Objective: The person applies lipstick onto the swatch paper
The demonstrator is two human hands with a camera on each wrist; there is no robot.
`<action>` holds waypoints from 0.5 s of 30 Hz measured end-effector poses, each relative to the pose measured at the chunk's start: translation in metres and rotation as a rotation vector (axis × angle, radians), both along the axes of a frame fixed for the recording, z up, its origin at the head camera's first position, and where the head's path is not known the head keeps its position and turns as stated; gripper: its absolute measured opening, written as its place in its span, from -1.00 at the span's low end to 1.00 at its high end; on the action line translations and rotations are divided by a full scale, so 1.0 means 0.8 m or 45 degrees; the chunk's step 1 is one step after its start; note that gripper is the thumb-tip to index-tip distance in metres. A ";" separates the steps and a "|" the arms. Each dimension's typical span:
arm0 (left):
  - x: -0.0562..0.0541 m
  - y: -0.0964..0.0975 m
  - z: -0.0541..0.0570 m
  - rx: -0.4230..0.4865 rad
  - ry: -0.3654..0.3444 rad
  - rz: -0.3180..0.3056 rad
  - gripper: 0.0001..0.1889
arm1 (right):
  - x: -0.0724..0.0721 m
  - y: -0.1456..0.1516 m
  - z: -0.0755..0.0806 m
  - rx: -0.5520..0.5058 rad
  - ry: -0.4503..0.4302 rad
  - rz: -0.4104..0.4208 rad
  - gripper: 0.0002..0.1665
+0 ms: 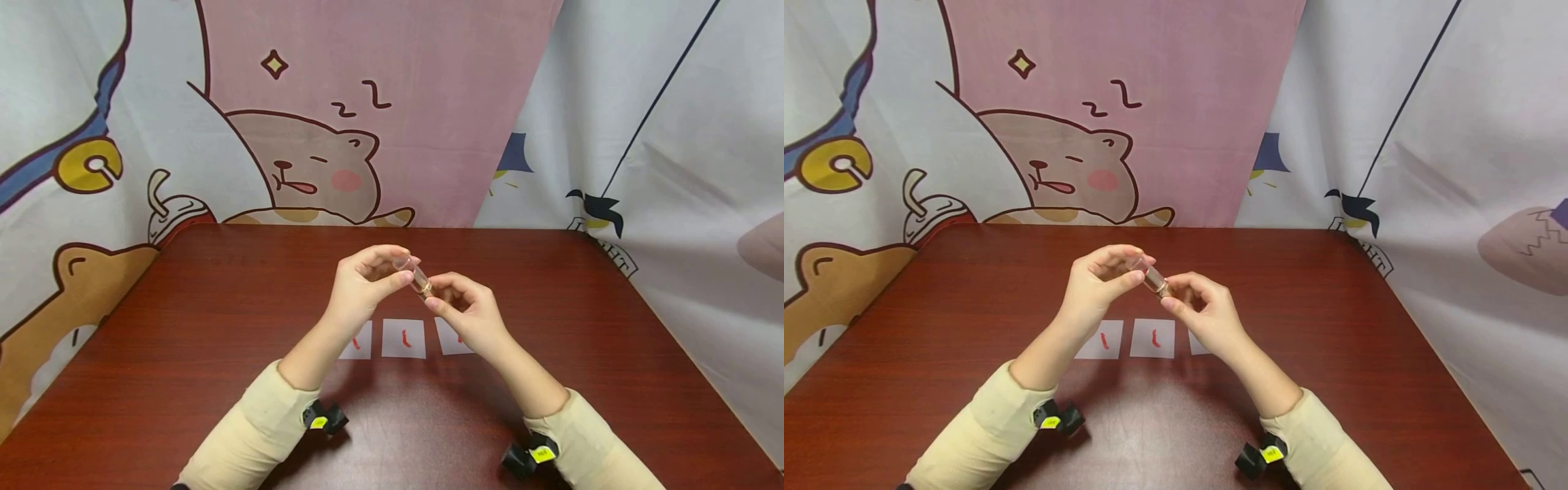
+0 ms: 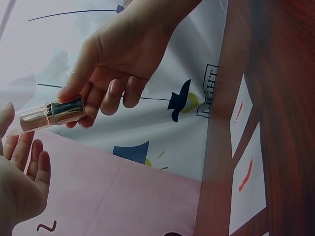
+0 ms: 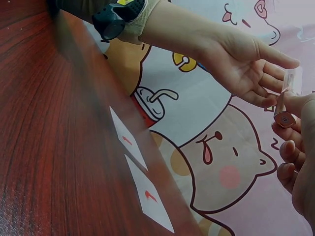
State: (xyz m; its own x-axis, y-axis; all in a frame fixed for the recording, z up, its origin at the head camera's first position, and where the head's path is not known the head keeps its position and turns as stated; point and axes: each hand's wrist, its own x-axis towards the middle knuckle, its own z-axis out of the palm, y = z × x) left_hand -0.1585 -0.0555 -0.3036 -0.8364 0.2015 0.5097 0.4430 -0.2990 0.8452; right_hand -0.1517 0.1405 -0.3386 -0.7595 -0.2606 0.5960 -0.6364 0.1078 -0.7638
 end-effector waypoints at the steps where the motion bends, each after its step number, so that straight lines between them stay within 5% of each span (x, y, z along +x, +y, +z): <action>1: 0.000 0.000 0.000 -0.001 -0.001 0.002 -0.72 | 0.000 0.000 0.000 0.001 -0.001 0.000 -0.72; 15: -0.003 0.001 -0.006 0.005 0.012 -0.006 -0.72 | 0.001 -0.001 0.002 -0.011 -0.005 0.013 -0.74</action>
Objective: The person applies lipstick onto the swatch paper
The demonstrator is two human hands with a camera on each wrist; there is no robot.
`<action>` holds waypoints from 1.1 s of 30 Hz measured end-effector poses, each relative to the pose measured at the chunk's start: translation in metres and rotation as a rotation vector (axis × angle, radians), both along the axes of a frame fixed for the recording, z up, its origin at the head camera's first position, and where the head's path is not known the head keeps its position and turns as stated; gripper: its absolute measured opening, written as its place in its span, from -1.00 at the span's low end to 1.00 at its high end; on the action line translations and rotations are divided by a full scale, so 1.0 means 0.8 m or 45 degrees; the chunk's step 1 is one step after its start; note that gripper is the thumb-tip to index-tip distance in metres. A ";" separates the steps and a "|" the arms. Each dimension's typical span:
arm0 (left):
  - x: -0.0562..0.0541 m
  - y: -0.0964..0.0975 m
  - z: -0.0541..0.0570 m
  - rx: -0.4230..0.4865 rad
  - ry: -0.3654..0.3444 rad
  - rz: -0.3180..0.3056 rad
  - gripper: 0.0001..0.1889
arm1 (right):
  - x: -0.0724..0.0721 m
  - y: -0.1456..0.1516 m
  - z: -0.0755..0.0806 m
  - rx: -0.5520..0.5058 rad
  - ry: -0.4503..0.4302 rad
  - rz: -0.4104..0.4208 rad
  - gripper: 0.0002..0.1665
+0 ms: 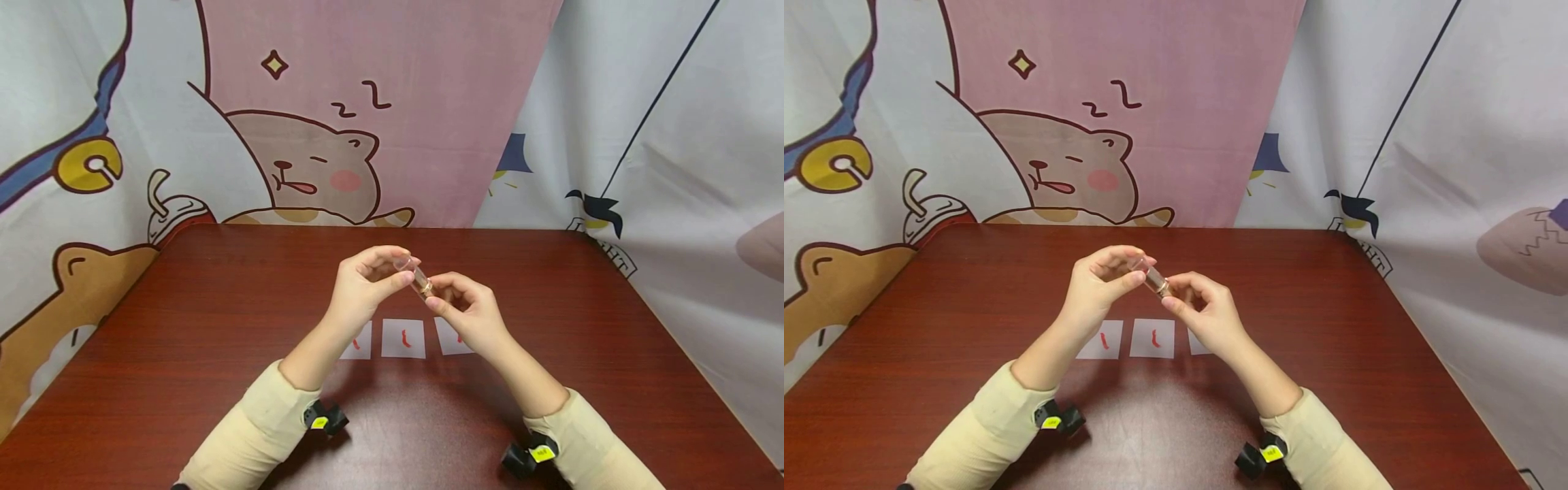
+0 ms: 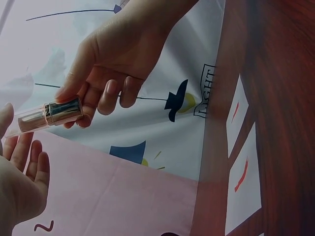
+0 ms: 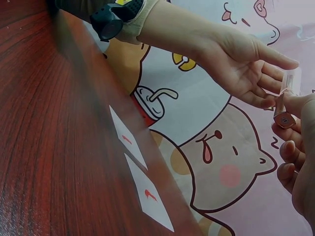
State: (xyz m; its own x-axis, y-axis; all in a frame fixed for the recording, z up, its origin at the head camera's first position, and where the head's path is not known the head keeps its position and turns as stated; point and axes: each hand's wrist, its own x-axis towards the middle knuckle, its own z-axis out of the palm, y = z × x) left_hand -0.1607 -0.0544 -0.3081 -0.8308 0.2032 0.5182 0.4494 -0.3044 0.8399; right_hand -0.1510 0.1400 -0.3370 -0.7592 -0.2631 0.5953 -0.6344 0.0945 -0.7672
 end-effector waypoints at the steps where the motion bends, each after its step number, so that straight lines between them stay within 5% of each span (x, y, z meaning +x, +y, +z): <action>1: 0.000 0.000 0.000 0.002 -0.001 0.002 -0.72 | 0.000 0.000 0.000 -0.003 -0.003 0.001 -0.74; 33: -0.003 0.007 -0.011 0.006 0.009 0.038 -0.73 | -0.002 0.000 -0.003 0.009 0.011 -0.046 -0.73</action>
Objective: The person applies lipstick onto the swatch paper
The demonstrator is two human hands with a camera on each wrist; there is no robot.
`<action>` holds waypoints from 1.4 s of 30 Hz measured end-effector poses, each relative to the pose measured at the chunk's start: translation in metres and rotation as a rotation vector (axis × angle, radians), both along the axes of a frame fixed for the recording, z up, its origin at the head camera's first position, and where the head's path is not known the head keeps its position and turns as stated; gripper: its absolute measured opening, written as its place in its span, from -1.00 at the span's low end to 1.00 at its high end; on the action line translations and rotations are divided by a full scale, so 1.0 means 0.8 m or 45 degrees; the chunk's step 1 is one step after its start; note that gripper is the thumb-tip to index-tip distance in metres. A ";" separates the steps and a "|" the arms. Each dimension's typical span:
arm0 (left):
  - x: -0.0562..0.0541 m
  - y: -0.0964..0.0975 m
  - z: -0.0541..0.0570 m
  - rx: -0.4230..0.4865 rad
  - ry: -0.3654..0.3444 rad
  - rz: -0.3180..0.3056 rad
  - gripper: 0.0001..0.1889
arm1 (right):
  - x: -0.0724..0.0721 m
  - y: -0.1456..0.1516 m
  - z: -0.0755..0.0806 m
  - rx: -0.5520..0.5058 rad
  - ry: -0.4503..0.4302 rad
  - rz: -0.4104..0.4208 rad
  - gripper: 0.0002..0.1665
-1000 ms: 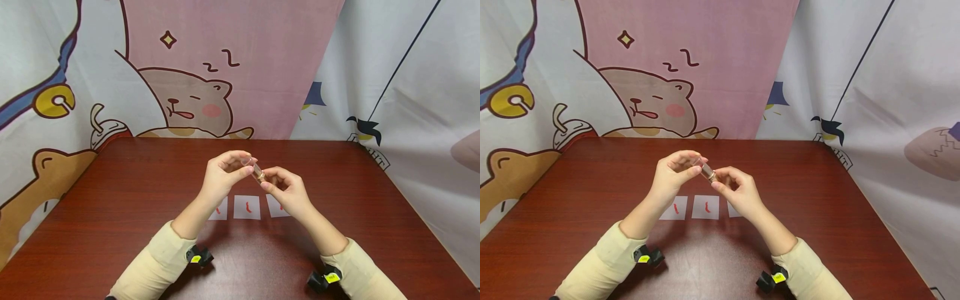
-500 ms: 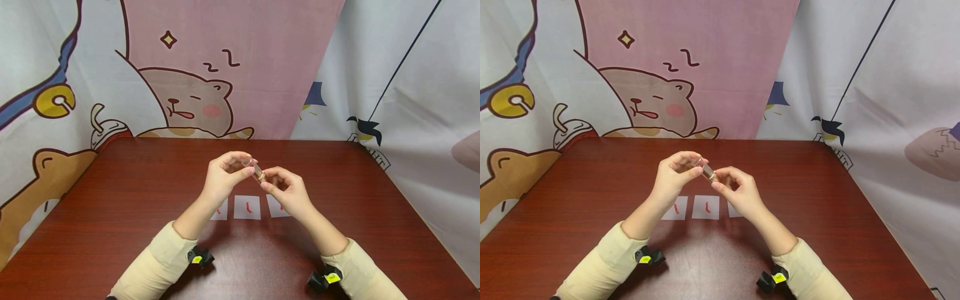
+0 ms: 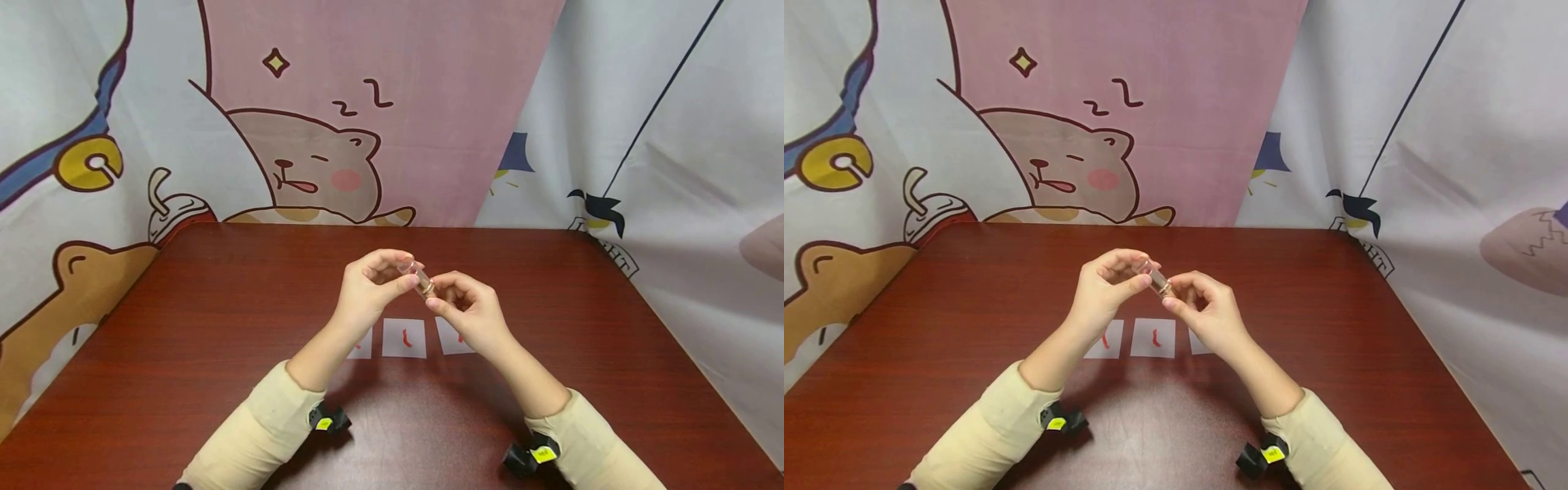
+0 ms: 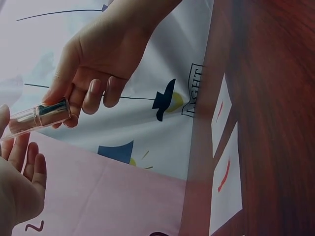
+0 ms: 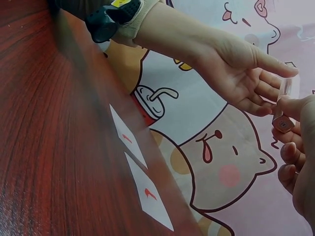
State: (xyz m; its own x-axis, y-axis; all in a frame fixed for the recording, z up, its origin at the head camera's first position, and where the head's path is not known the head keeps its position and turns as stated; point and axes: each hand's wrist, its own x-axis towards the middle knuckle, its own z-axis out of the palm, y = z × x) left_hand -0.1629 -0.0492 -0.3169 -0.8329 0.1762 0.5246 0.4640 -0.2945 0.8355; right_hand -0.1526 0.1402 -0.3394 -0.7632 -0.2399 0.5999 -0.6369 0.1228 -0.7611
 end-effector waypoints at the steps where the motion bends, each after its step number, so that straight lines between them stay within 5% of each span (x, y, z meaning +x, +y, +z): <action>1: 0.000 0.000 0.000 -0.004 -0.002 0.004 -0.73 | 0.000 0.000 0.000 0.000 -0.002 -0.001 -0.73; 25: -0.005 0.006 0.006 -0.079 0.072 0.015 -0.69 | -0.006 0.012 0.003 0.058 -0.057 -0.007 -0.73; 36: -0.019 0.023 0.009 -0.226 0.146 0.086 -0.67 | 0.008 0.018 0.034 0.157 -0.030 -0.102 -0.75; 42: -0.027 0.038 0.008 -0.217 0.149 0.094 -0.70 | 0.002 0.028 0.030 0.150 -0.021 -0.114 -0.74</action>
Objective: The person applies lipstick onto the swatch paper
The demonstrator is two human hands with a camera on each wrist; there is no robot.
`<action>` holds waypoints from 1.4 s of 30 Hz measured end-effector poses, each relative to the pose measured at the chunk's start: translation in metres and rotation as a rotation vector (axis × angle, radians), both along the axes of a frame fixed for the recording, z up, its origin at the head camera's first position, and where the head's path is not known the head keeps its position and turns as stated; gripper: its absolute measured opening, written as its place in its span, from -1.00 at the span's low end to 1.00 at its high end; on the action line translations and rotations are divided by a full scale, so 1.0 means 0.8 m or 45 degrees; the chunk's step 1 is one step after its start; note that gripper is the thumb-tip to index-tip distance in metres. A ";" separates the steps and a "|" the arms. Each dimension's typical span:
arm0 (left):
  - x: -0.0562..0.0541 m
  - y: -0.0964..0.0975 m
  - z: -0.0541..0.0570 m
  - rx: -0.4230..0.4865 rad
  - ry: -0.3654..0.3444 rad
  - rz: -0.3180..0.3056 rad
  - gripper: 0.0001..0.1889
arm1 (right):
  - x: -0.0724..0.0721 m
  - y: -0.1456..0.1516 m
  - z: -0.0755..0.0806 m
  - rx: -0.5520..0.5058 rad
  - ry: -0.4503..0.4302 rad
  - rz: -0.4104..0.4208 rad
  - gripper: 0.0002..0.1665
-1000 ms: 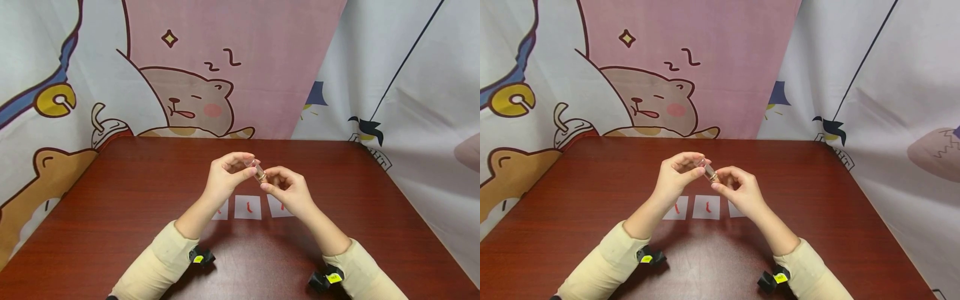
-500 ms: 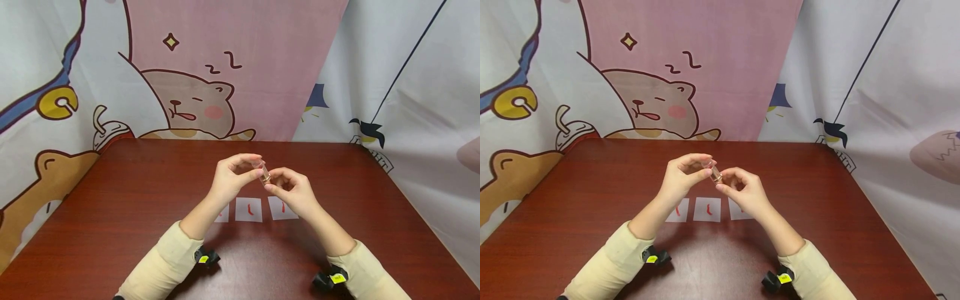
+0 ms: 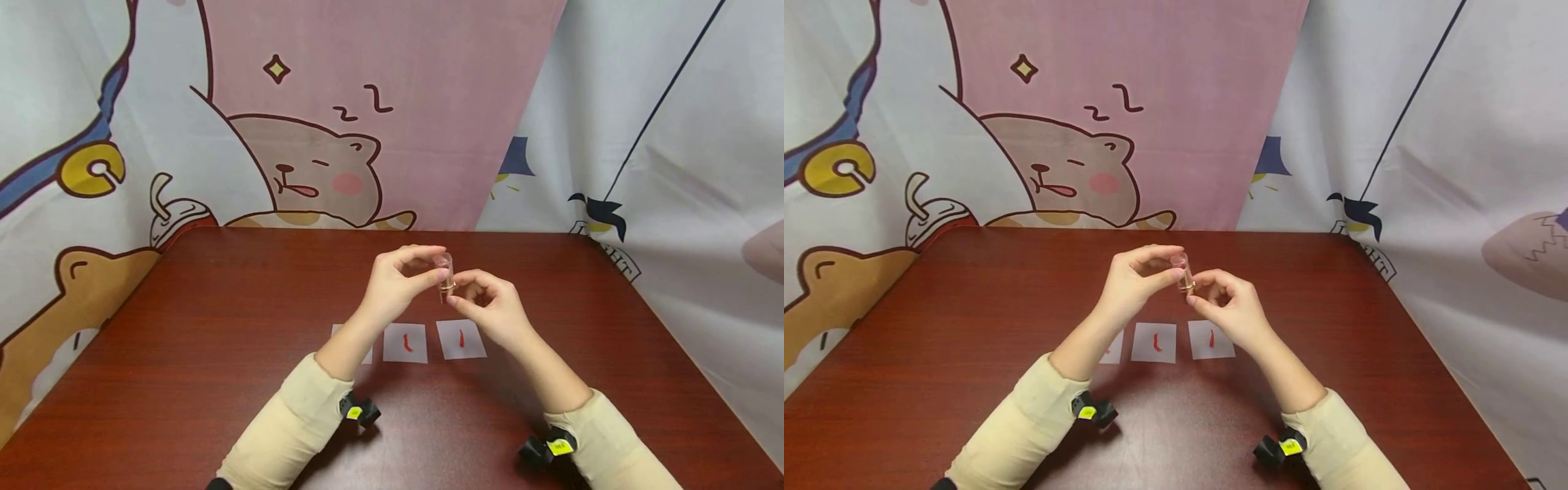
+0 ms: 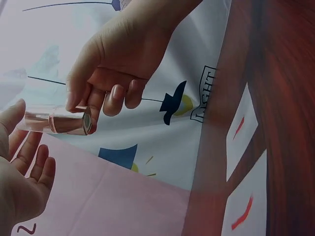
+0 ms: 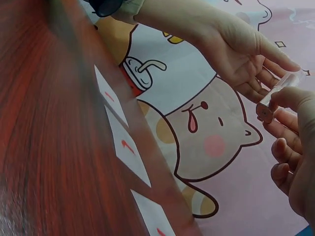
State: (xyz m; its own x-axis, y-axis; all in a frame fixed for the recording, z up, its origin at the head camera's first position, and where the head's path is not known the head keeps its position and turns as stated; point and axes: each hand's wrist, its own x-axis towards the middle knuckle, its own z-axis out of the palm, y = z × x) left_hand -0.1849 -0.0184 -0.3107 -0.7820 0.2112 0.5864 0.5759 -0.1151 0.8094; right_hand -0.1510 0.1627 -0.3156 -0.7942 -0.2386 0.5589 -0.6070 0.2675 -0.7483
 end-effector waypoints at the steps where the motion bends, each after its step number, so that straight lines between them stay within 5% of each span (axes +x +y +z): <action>1: -0.001 0.003 -0.001 0.007 -0.004 -0.002 -0.71 | -0.001 0.001 -0.001 0.002 -0.003 -0.005 -0.75; 8: -0.010 0.018 -0.010 0.034 -0.016 -0.041 -0.73 | -0.006 0.014 -0.005 0.033 -0.032 -0.046 -0.76; 22: -0.030 0.049 -0.034 -0.149 -0.066 0.148 -0.71 | -0.033 0.048 -0.032 0.115 -0.063 -0.111 -0.75; 32: -0.048 0.073 -0.055 -0.072 -0.127 0.127 -0.73 | -0.054 0.066 -0.050 0.145 -0.126 -0.128 -0.75; 42: -0.056 0.079 -0.074 -0.257 -0.199 0.139 -0.75 | -0.068 0.080 -0.069 0.233 -0.273 -0.115 -0.78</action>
State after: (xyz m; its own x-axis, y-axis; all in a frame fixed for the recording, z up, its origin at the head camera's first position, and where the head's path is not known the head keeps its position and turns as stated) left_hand -0.2298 0.0444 -0.3700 -0.8842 0.2212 0.4113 0.4422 0.1131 0.8898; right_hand -0.2057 0.2268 -0.3708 -0.9121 -0.2427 0.3306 -0.4080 0.4555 -0.7912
